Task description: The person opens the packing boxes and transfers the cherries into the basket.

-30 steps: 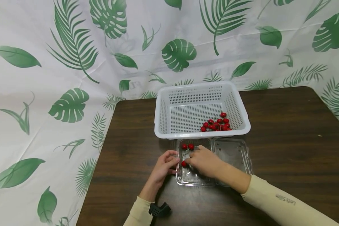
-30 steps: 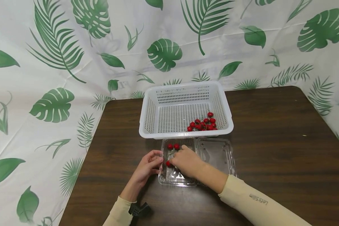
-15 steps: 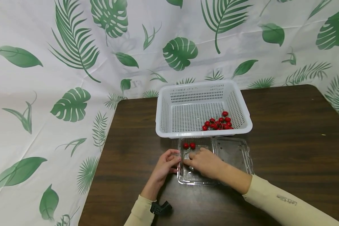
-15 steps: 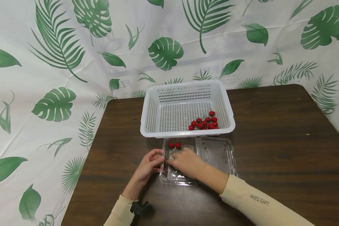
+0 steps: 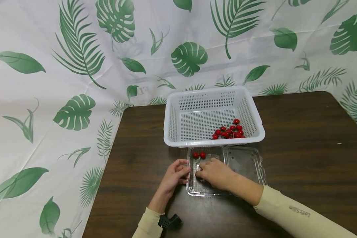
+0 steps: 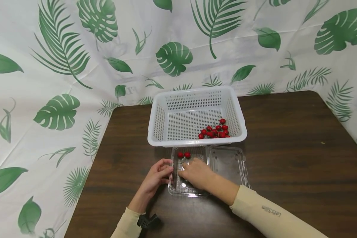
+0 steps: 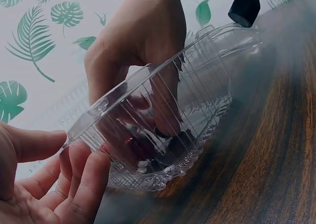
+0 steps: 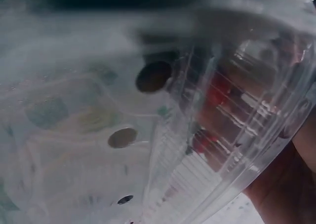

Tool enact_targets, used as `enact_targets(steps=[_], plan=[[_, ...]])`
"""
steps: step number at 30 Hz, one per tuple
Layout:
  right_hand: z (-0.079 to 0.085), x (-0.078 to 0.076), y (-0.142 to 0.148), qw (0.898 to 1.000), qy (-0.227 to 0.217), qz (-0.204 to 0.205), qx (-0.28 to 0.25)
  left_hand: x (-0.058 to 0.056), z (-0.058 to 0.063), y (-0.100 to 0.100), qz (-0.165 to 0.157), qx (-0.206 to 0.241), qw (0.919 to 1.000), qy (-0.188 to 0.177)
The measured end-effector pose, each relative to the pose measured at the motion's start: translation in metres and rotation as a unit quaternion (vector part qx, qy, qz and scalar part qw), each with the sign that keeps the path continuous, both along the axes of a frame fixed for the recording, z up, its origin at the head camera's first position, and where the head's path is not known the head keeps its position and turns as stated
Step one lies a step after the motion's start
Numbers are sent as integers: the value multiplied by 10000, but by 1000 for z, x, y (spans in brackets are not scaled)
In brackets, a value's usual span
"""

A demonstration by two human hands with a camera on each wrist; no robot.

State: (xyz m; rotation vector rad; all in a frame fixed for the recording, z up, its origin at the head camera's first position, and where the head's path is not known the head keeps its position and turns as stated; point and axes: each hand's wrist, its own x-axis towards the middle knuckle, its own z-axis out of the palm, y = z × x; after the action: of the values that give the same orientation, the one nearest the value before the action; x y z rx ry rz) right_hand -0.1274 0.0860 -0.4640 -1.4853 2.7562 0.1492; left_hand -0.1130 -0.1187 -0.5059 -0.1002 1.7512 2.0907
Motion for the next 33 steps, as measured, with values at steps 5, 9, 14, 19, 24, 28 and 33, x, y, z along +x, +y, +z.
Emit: enact_targets(steps=[5, 9, 14, 19, 24, 28, 33], plan=[[-2, -1, 3, 9999, 86, 93, -80, 1, -1, 0, 41, 15, 10000, -30], [-2, -2, 7, 9996, 77, 199, -201, 1, 0, 0, 48, 18, 10000, -29], [-2, -3, 11, 9990, -118, 268, -351, 1, 0, 0, 32, 22, 10000, -3], [0, -2, 15, 9978, -212, 381, -495, 1, 1, 0, -9, -11, 10000, -4], [6, -5, 20, 9973, -424, 277, -535, 1, 2, 0, -37, -8, 10000, -18], [14, -6, 24, 9962, -533, 166, -662, 1, 2, 0, -40, 7, 10000, 5], [26, -6, 29, 9914, -537, 372, -1132, 1, 3, 0, -28, -6, 10000, -4]])
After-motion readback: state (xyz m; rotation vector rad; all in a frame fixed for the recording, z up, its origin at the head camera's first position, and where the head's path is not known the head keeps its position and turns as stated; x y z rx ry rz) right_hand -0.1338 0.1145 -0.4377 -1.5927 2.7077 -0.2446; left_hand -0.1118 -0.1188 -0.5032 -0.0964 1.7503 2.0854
